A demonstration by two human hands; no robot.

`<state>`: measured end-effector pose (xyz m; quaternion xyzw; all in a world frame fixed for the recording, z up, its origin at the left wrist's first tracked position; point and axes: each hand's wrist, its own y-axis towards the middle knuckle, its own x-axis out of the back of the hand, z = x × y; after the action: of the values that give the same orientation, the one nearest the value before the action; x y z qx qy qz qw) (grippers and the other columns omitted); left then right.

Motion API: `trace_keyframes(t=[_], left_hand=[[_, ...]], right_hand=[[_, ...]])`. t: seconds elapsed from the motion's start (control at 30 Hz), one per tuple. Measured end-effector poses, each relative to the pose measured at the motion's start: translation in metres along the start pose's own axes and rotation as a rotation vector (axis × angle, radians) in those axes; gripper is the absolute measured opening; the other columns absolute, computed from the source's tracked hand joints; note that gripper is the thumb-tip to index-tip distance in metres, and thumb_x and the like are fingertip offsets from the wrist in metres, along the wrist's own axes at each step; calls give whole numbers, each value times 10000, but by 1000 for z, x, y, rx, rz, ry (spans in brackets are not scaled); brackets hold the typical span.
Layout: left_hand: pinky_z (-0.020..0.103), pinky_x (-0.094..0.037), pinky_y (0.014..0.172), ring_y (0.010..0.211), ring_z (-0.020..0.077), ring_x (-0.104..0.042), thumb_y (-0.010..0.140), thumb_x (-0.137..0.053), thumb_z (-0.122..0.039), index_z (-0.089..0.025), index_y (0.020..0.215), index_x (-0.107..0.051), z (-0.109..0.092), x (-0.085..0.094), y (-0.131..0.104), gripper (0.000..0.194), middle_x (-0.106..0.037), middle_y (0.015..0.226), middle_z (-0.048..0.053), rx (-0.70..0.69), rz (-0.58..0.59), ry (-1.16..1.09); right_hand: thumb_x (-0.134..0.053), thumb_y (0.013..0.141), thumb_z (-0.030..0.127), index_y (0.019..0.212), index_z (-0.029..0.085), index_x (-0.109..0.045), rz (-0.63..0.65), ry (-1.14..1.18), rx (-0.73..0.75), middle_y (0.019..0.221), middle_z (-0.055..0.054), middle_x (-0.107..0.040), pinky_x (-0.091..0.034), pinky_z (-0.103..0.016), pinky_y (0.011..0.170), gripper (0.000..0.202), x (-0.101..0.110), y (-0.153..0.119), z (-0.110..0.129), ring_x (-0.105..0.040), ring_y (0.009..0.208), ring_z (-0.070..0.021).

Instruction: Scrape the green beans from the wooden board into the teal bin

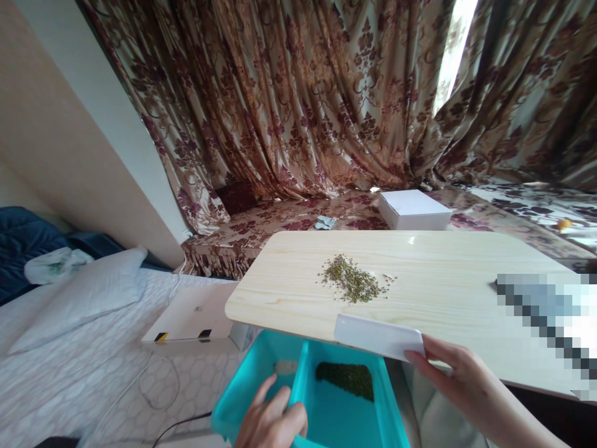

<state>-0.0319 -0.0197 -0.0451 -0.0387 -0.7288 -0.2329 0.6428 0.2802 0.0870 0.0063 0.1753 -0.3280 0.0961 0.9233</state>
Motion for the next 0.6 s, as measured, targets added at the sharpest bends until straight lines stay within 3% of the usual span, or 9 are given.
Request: trace_keyframes(t=[0.33, 0.5, 0.6], left_hand=[[408, -505, 996, 524, 119, -502, 717, -552, -153, -252, 688, -412, -3, -2, 3, 175, -377, 635, -80, -53, -20, 24], [409, -535, 957, 477, 127, -471, 802, -556, -258, -261, 675, -431, -12, -16, 8, 179, -399, 611, -74, -155, -118, 20], [373, -549, 934, 432, 124, -443, 817, -512, -186, -259, 633, -425, -26, -24, 14, 216, -396, 568, -71, -210, -210, 46]], right_hand=[[-595, 783, 525, 689, 214, -697, -204, 4, -86, 613, -22, -722, -535, -230, 537, 341, 13, -3, -30, -682, 587, -201], [-584, 729, 526, 749, 229, -673, -406, 7, -154, 636, -44, -733, -528, -254, 482, 311, 30, 6, -38, -687, 551, -211], [-547, 750, 516, 727, 245, -631, -448, -13, -156, 601, -36, -709, -508, -246, 445, 285, 35, 11, -39, -677, 517, -198]])
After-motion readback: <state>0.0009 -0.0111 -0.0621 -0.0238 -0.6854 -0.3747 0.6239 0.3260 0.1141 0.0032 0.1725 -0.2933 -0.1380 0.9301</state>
